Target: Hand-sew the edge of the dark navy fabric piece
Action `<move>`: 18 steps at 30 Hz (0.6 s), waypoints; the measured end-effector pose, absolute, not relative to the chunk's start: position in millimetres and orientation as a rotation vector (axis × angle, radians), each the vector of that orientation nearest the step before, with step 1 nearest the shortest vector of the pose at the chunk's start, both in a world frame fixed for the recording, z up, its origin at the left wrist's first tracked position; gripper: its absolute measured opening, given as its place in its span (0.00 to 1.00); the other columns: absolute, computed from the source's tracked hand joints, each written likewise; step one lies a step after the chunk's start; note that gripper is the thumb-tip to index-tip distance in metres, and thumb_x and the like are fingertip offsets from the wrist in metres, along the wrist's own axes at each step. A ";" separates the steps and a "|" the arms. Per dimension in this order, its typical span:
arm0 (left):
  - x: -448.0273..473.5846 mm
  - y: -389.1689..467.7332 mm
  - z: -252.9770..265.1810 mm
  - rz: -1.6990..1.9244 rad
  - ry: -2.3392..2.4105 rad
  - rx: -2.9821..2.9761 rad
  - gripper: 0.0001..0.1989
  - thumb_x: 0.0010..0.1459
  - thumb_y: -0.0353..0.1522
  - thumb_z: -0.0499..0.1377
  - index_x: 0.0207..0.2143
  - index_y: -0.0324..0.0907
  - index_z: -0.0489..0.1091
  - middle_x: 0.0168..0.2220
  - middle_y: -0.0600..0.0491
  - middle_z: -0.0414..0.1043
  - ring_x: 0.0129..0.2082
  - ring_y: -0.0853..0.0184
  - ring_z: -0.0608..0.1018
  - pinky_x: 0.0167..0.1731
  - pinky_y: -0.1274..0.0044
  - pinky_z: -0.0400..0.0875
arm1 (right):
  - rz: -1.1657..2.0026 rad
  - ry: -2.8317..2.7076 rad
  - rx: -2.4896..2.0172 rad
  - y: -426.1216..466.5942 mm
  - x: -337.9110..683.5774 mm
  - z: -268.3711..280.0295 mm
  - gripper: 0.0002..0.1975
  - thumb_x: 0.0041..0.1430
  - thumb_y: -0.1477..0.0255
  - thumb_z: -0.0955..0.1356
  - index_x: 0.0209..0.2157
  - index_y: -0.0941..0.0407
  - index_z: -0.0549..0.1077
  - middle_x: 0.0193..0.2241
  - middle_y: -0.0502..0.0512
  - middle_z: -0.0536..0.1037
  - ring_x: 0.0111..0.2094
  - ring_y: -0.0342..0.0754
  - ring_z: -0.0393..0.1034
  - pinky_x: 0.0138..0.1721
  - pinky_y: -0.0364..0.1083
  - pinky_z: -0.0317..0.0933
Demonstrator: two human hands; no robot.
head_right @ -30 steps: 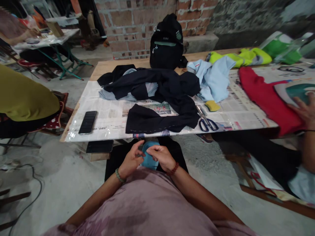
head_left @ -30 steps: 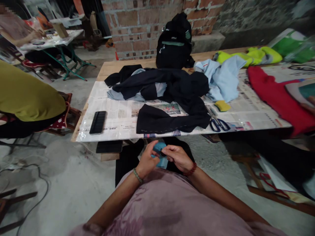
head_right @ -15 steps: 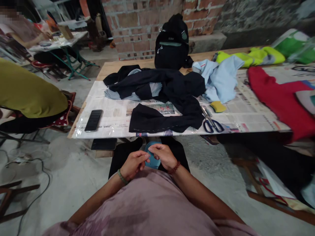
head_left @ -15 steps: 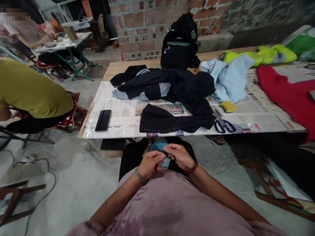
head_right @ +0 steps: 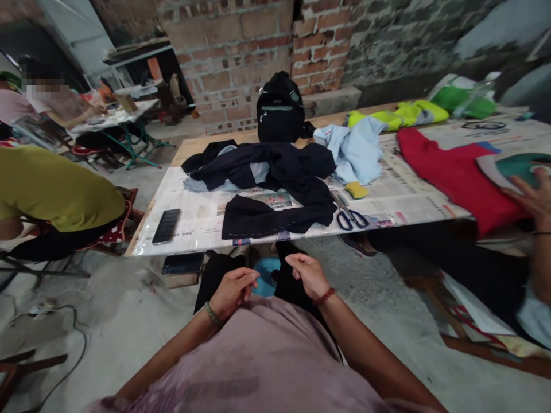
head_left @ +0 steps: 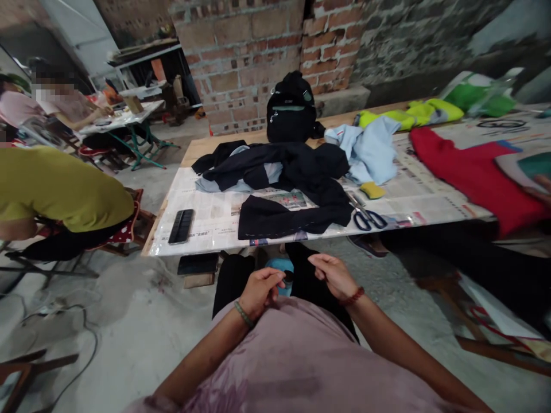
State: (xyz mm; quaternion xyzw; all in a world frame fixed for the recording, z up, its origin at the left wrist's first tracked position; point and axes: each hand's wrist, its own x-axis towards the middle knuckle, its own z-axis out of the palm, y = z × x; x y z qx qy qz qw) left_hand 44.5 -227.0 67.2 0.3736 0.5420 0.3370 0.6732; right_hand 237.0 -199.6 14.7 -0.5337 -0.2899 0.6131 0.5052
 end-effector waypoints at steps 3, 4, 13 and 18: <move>49.4 -229.9 68.7 0.777 1.219 0.858 0.15 0.44 0.39 0.60 0.30 0.36 0.70 0.19 0.58 0.65 0.10 0.80 0.60 0.07 0.84 0.44 | 1.474 -0.678 -1.360 -217.4 250.5 1.3 0.18 0.34 0.63 0.73 0.25 0.61 0.70 0.09 0.43 0.60 0.13 0.34 0.50 0.16 0.38 0.43; 50.5 -230.6 69.0 0.777 1.216 0.867 0.15 0.45 0.39 0.60 0.30 0.36 0.70 0.18 0.58 0.64 0.10 0.80 0.60 0.07 0.84 0.43 | 1.475 -0.671 -1.378 -222.6 253.6 -2.6 0.18 0.34 0.62 0.73 0.25 0.61 0.70 0.09 0.43 0.60 0.12 0.34 0.50 0.16 0.38 0.43; 54.6 -230.2 68.9 0.770 1.191 0.873 0.16 0.44 0.40 0.59 0.30 0.36 0.70 0.17 0.59 0.63 0.09 0.80 0.60 0.08 0.84 0.43 | 1.402 -0.735 -1.480 -234.7 262.6 -17.4 0.16 0.37 0.62 0.70 0.25 0.60 0.69 0.10 0.42 0.59 0.13 0.35 0.49 0.16 0.38 0.43; 49.7 -225.4 61.2 0.789 1.145 0.863 0.16 0.43 0.41 0.60 0.29 0.36 0.70 0.17 0.60 0.62 0.09 0.80 0.59 0.08 0.84 0.42 | 1.206 -0.816 -1.576 -223.6 269.9 -22.5 0.16 0.39 0.64 0.67 0.30 0.60 0.69 0.15 0.43 0.63 0.13 0.35 0.52 0.15 0.38 0.45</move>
